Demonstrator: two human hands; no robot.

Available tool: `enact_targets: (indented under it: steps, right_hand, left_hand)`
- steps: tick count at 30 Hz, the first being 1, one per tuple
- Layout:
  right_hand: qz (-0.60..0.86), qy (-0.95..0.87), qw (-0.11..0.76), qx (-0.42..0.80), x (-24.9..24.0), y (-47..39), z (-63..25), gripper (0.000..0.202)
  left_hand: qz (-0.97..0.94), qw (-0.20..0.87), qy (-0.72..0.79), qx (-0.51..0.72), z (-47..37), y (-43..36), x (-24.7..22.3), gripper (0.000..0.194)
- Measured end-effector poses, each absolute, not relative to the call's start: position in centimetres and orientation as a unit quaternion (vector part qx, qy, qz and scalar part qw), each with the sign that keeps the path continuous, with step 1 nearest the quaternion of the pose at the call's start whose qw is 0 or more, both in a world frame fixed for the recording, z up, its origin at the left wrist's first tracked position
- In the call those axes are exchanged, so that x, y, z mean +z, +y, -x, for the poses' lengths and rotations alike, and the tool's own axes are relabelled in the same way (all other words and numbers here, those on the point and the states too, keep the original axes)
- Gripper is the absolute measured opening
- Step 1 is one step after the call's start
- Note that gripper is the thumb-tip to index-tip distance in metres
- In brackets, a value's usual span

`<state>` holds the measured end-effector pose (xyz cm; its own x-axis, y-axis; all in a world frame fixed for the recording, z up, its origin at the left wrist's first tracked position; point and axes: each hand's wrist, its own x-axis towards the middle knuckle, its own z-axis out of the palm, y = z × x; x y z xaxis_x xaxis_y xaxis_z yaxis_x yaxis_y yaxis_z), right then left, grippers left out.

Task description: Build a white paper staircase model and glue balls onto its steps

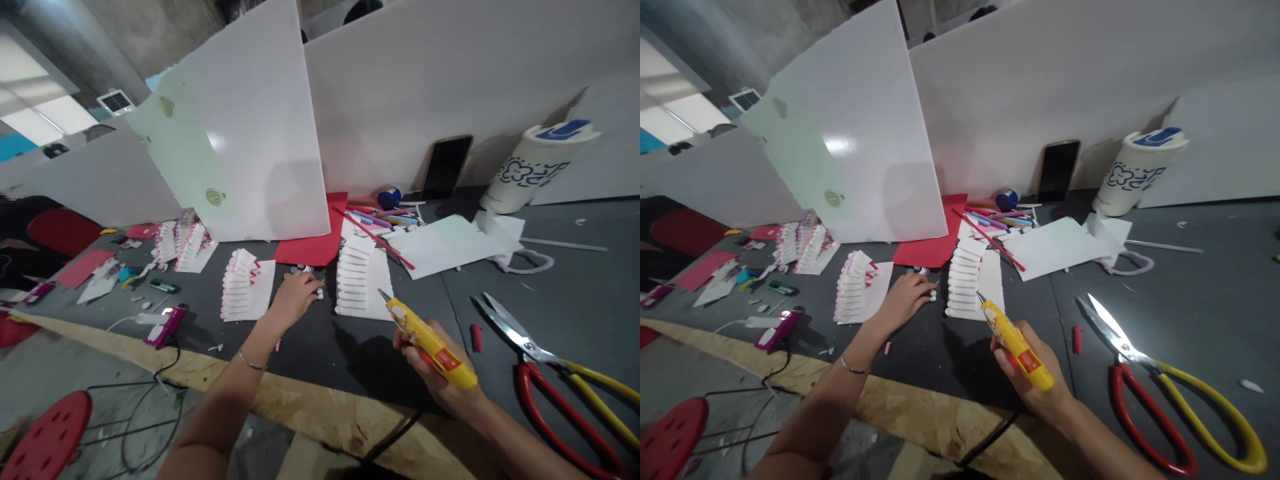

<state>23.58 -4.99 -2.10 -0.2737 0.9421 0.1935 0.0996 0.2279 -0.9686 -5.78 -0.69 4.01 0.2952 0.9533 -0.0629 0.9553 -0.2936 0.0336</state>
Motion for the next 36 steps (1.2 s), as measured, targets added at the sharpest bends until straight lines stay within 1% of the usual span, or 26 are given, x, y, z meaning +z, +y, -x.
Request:
enact_targets:
  steps: [3, 5, 7, 10, 13, 17, 20, 23, 28, 36]
  right_hand:
    - [0.398, -0.656, 0.442, 0.465, -1.8, -4.9, -23.6, 0.017]
    - [0.39, -0.66, 0.447, 0.461, -1.6, -4.9, -23.6, 0.017]
    - [0.387, -0.659, 0.455, 0.456, -1.5, -4.9, -23.5, 0.018]
    - [0.385, -0.659, 0.458, 0.456, -1.5, -5.0, -23.4, 0.017]
    - [0.378, -0.659, 0.459, 0.46, -1.6, -5.0, -23.3, 0.014]
    - [0.37, -0.658, 0.464, 0.463, -1.7, -5.0, -23.3, 0.012]
    - [0.369, -0.656, 0.469, 0.461, -1.6, -4.9, -23.2, 0.012]
    - [0.364, -0.656, 0.476, 0.458, -1.6, -4.8, -23.1, 0.013]
    - [0.374, -0.664, 0.466, 0.45, -1.6, -4.9, -23.1, 0.013]
    - [0.365, -0.692, 0.453, 0.428, -1.0, -5.0, -23.0, 0.011]
  left_hand:
    - [-0.809, 0.034, 0.586, -0.028, 5.3, 0.0, 3.3, 0.02]
    - [-0.806, 0.049, 0.59, -0.003, 5.3, 0.3, 3.0, 0.017]
    - [-0.793, 0.077, 0.602, 0.046, 5.3, 0.2, 3.0, 0.015]
    - [-0.733, 0.141, 0.646, 0.158, 5.5, -0.3, 3.3, 0.012]
    - [-0.645, 0.246, 0.665, 0.284, 5.3, -1.0, 3.9, 0.013]
    - [-0.523, 0.44, 0.581, 0.442, 3.7, -1.8, 4.7, 0.033]
    - [-0.43, 0.576, 0.508, 0.475, 1.7, -2.5, 4.9, 0.034]
    - [-0.357, 0.656, 0.457, 0.483, -0.1, -3.0, 4.7, 0.038]
    - [-0.294, 0.7, 0.416, 0.501, -1.5, -3.1, 3.4, 0.041]
    - [-0.299, 0.692, 0.41, 0.514, -1.6, -3.2, 2.7, 0.031]
